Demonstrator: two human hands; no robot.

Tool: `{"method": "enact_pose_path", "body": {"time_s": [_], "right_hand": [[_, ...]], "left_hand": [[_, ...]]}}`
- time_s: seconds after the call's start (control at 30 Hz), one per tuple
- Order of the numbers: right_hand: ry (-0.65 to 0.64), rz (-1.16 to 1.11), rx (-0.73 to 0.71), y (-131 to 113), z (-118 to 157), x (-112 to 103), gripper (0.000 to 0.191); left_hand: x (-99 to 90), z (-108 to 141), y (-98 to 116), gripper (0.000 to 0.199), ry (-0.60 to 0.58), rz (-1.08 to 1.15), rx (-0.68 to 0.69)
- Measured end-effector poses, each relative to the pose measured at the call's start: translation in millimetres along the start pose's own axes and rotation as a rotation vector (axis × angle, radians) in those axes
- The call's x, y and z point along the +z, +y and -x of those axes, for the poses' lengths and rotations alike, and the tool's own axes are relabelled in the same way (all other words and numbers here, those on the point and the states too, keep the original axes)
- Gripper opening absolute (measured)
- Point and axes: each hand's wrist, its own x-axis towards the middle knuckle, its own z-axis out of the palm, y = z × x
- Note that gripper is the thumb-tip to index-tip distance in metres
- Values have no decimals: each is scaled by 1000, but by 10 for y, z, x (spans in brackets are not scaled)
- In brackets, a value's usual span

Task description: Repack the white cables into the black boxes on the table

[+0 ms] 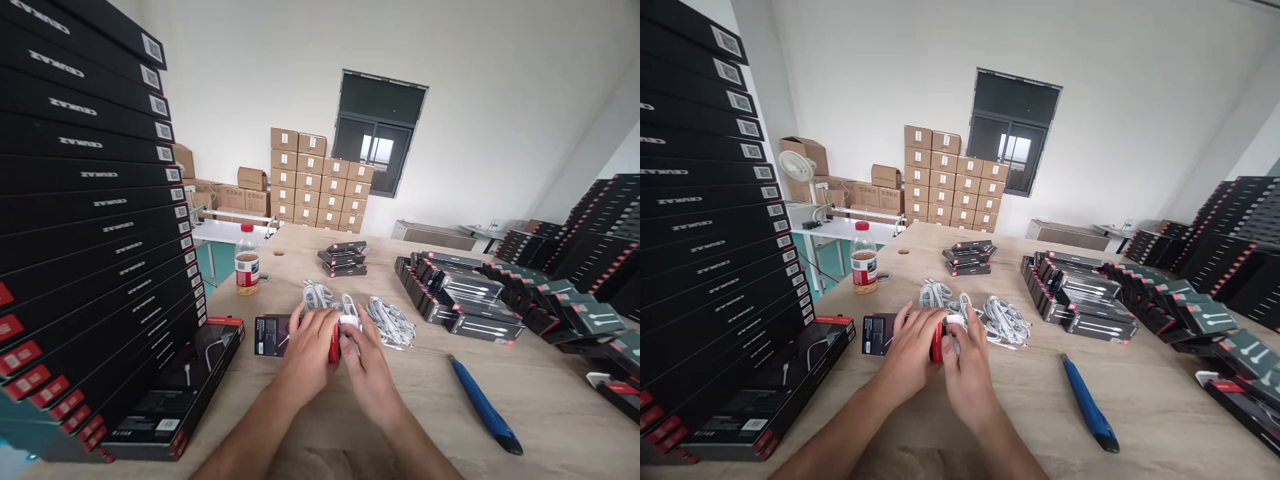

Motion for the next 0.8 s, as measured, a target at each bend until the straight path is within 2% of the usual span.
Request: {"method": "enact_pose_path", "body": {"time_s": [0.2,0.27,0.37,0.43,0.57,0.73,0.8], "right_hand": [[-5,156,-19,58,-72,-118,24],[-30,106,-34,54,-73,-127,23],[-42,-101,-4,23,-66,-88,18],[3,-254,65,0,-69,-42,14],[132,-407,128,-15,-117,-59,24],[307,-662,210,143,-269,-401,25],[356,-673,262,262,-333,-535,25]], "left_hand": [[80,11,27,62,-49,-3,46],[84,1,18,60,-16,-16,28],[65,-29,1,61,38,-42,-8],[51,-49,2,63,36,-45,0],[23,-69,22,59,31,-36,17],[-47,-61,-25,68,43,-80,-36],[-63,-45,-51,72,24,-104,-37]]}}
